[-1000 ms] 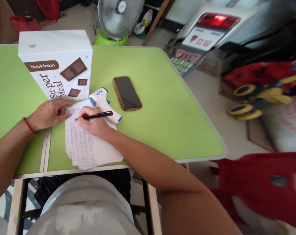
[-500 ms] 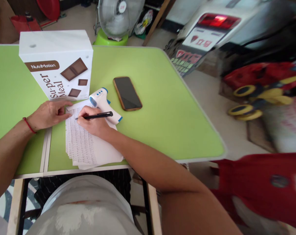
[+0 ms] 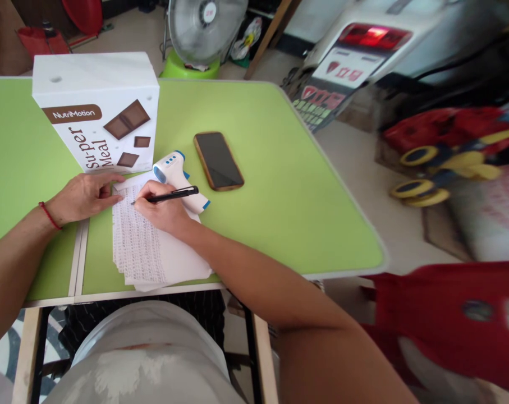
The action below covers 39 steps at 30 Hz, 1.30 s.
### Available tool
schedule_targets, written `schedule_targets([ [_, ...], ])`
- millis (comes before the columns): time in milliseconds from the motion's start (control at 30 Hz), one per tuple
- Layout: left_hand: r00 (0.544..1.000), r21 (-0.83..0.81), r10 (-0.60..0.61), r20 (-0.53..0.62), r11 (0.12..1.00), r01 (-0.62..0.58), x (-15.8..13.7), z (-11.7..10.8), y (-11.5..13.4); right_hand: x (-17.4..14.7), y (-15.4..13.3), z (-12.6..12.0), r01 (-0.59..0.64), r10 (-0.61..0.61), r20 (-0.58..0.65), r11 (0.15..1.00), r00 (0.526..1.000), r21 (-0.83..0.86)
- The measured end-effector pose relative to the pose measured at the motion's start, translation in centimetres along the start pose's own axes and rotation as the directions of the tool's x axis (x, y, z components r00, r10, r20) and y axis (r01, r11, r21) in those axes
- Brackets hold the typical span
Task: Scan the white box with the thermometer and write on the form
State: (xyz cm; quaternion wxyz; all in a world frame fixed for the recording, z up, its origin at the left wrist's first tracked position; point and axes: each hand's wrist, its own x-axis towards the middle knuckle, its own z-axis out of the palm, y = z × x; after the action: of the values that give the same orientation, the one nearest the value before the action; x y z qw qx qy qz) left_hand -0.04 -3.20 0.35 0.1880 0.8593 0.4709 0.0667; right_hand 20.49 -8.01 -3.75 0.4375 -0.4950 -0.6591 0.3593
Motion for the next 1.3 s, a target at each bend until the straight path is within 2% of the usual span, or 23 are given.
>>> schedule_targets([
  [267, 1.0, -0.011, -0.024, 0.019, 1.0, 0.024, -0.08, -0.12, 0.24, 0.05, 0.11, 0.11, -0.033, 0.033, 0.011, 0.999, 0.999, 0.032],
  [533, 1.0, -0.014, -0.013, 0.011, 1.0, 0.013, -0.02, -0.06, 0.09, 0.01, 0.0, 0.04, -0.005, 0.005, 0.016, 1.0, 1.0, -0.021],
  [967, 0.999, -0.011, -0.021, 0.025, 1.0, 0.022, 0.05, -0.06, 0.18, -0.08, 0.05, -0.08, 0.005, -0.005, 0.02, 1.0, 1.0, 0.007],
  [1300, 1.0, -0.006, -0.013, 0.025, 1.0, 0.013, 0.02, -0.09, 0.1, -0.21, 0.17, 0.08, 0.037, -0.041, 0.071, 0.998, 0.997, 0.059],
])
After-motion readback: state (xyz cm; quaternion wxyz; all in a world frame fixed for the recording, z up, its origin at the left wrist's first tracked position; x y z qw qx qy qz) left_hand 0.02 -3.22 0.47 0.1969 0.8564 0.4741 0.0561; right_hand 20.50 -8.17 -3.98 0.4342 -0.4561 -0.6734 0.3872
